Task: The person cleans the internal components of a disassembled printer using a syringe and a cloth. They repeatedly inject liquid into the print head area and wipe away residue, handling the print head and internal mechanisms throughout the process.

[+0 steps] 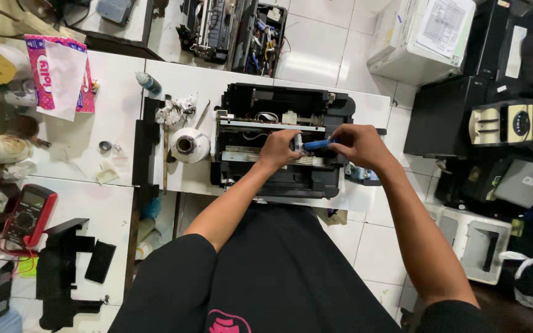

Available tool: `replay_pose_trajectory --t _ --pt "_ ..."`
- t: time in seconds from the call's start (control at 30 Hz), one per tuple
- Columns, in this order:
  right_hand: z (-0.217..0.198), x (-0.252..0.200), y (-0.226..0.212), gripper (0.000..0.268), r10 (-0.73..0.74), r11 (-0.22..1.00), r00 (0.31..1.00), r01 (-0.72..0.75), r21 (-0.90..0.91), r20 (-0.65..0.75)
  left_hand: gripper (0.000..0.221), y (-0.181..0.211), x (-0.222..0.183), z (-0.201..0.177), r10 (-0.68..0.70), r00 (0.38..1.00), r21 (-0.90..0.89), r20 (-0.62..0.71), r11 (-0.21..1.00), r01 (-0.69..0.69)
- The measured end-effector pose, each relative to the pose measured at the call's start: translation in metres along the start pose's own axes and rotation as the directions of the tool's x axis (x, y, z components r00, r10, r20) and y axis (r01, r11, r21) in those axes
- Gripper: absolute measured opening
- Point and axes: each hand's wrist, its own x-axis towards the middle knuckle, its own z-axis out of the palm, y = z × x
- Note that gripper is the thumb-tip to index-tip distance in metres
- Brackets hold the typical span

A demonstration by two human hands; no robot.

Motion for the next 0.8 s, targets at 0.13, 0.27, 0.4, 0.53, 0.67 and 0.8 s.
replay_pose_trajectory --t 0.13,0.27,0.4,0.53,0.67,0.8 --pt "0.008 0.005 0.017 0.019 0.009 0.985 1.000 -0.004 0.171 -0.028 0.068 0.001 -0.003 0.008 -0.016 0.999 0.007 -0.030 1.000 0.016" --pt "0.005 0.003 0.013 0.023 0.013 0.980 1.000 -0.017 0.199 0.022 0.068 0.005 -0.003 0.003 -0.021 0.999 -0.024 -0.032 1.000 0.020" --pt "-0.002 0.004 0.008 0.027 -0.003 1.000 0.996 0.001 0.020 0.091 0.071 0.000 0.000 0.004 -0.016 1.000 -0.035 -0.024 0.999 0.016" --pt "-0.004 0.007 0.009 0.023 -0.014 1.000 0.996 0.014 0.002 0.093 0.072 -0.006 0.002 0.009 0.008 0.999 -0.027 -0.041 1.000 -0.009" --pt "-0.004 0.001 0.005 0.023 0.002 0.999 0.994 -0.007 0.044 0.111 0.074 -0.015 0.003 0.017 0.034 0.999 0.007 -0.040 0.999 -0.033" --pt "-0.006 -0.004 0.001 0.024 0.025 0.997 0.993 -0.033 0.071 0.120 0.069 -0.007 0.002 0.011 0.045 0.998 0.050 -0.042 0.998 -0.043"
